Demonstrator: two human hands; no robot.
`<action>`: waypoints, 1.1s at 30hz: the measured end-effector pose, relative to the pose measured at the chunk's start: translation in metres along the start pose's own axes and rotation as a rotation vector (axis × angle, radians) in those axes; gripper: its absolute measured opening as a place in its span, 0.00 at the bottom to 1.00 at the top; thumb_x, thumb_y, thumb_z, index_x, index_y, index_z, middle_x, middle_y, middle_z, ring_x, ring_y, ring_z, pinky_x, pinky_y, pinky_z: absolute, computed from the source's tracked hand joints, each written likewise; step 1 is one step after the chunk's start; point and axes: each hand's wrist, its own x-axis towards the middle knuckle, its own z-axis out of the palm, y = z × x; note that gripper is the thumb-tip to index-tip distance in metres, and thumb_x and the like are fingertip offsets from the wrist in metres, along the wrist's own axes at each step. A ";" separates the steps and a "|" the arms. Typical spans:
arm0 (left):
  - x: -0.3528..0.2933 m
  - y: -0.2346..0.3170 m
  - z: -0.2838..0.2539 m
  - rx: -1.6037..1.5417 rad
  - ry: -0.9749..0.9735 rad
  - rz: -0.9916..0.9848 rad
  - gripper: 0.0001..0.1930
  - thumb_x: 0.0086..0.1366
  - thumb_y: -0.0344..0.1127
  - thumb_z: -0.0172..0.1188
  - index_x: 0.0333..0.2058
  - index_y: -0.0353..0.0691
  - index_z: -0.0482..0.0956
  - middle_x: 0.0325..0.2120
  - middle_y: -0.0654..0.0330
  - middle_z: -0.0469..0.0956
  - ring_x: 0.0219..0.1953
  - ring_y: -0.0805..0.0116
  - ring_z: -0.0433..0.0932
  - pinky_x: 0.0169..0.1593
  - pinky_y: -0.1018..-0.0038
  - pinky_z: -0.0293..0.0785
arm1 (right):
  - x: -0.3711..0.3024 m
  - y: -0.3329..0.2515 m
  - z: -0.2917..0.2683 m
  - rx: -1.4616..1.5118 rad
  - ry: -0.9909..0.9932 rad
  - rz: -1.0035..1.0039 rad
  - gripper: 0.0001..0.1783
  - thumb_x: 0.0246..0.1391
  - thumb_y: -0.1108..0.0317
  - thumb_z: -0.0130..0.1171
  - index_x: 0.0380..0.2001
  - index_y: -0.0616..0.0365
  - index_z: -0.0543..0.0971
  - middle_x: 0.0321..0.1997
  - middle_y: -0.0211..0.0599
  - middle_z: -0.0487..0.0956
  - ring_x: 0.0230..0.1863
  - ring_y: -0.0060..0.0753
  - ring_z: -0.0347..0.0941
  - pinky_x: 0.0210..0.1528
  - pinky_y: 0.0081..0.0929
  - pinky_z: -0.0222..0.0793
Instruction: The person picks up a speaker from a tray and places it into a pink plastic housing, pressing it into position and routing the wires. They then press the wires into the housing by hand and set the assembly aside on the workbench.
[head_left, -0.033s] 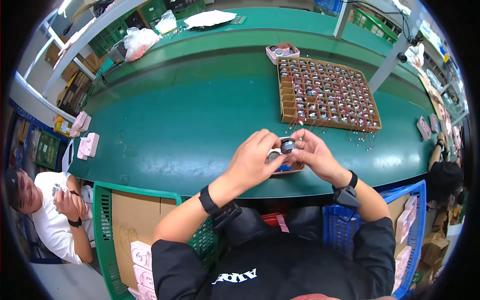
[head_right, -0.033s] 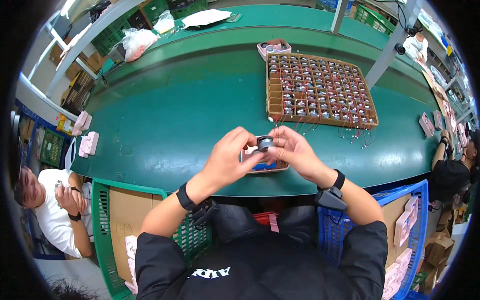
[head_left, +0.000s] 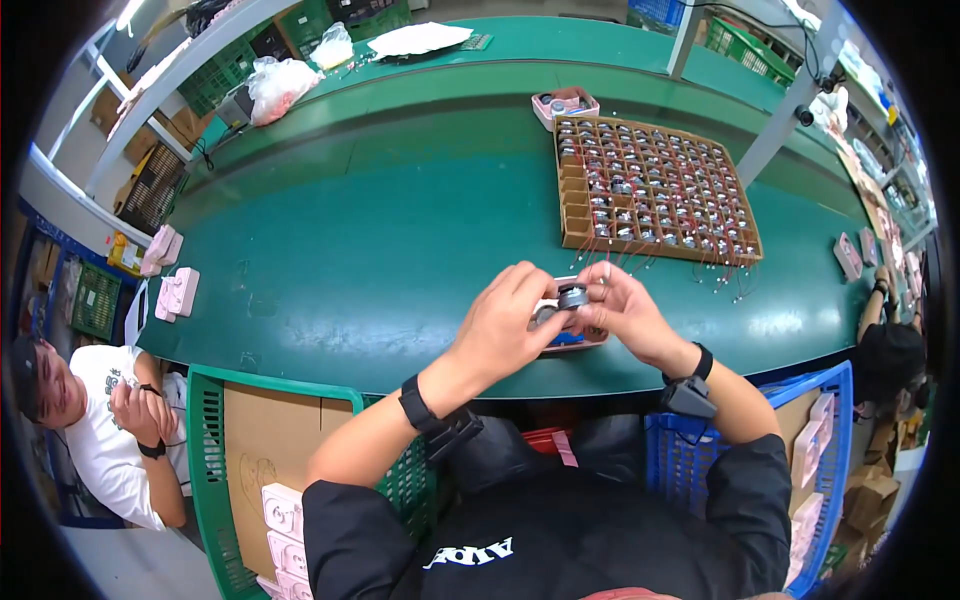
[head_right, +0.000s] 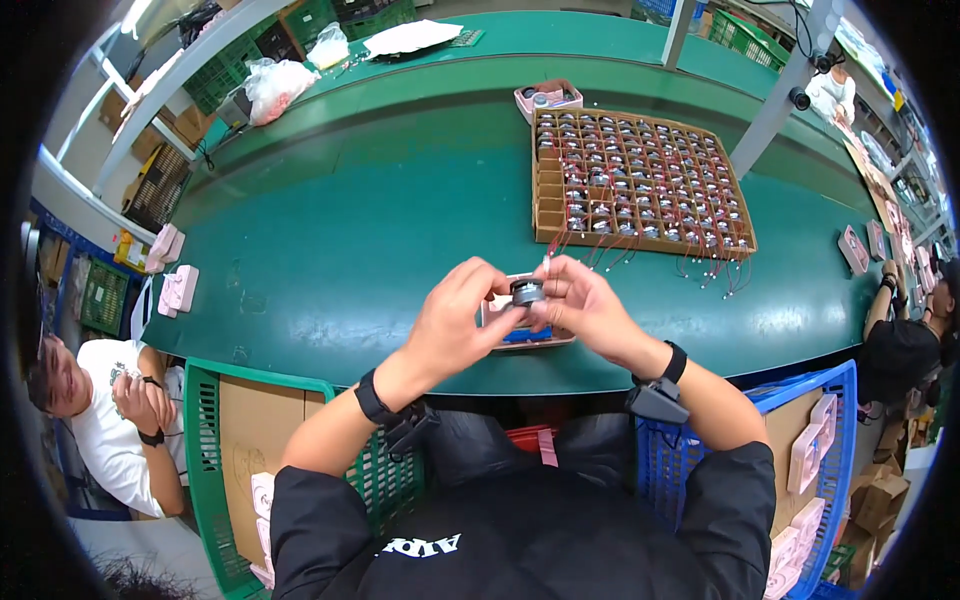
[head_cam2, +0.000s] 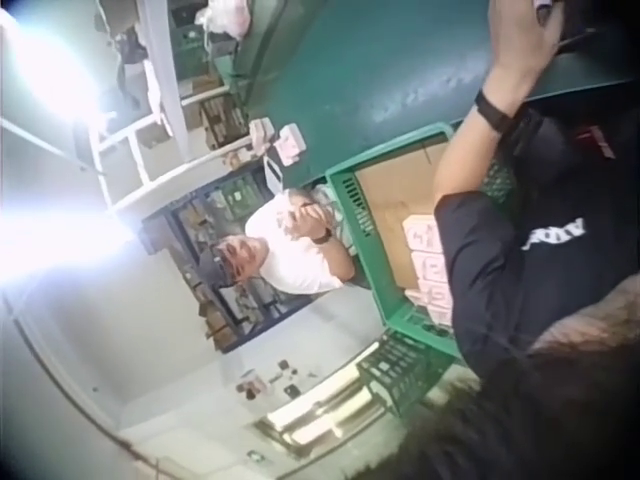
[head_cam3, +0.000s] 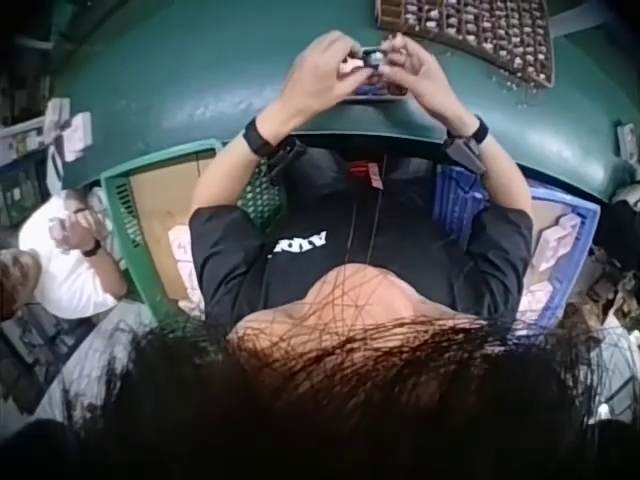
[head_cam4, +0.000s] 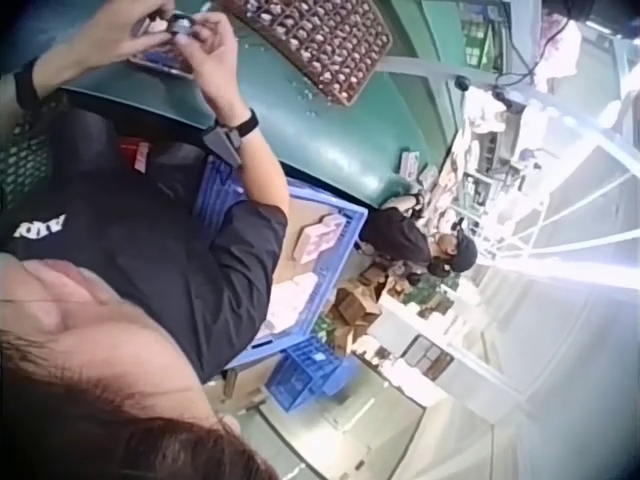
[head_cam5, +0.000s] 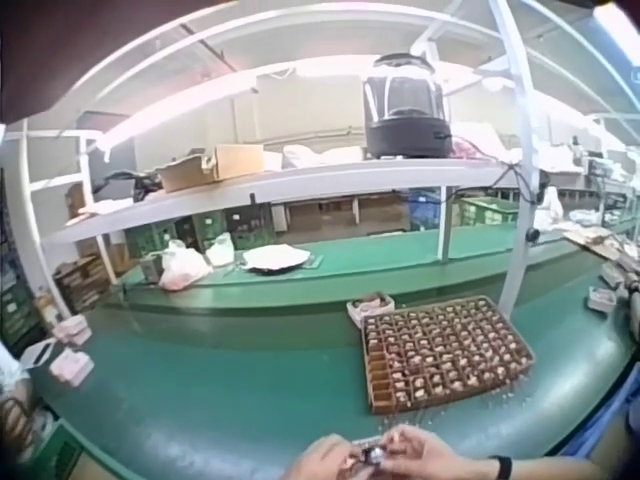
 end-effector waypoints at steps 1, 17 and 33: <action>-0.005 0.002 0.004 0.009 0.053 0.023 0.12 0.59 0.27 0.74 0.39 0.37 0.81 0.35 0.54 0.79 0.35 0.53 0.80 0.39 0.61 0.79 | 0.000 0.007 0.002 -0.006 -0.007 -0.037 0.16 0.69 0.75 0.65 0.55 0.57 0.72 0.48 0.36 0.84 0.44 0.27 0.84 0.46 0.28 0.83; 0.003 0.001 0.004 0.070 0.046 0.107 0.12 0.56 0.22 0.74 0.38 0.36 0.81 0.34 0.55 0.81 0.35 0.55 0.82 0.39 0.62 0.80 | -0.003 -0.015 0.006 -0.915 0.135 -0.633 0.14 0.59 0.81 0.70 0.49 0.64 0.87 0.47 0.44 0.86 0.44 0.32 0.85 0.43 0.27 0.83; 0.021 0.020 0.009 0.258 0.046 0.223 0.11 0.58 0.23 0.73 0.39 0.36 0.82 0.36 0.55 0.80 0.39 0.54 0.82 0.40 0.62 0.81 | -0.006 -0.026 0.000 -0.637 0.293 -0.424 0.08 0.68 0.78 0.64 0.45 0.65 0.89 0.40 0.41 0.89 0.36 0.25 0.85 0.42 0.24 0.82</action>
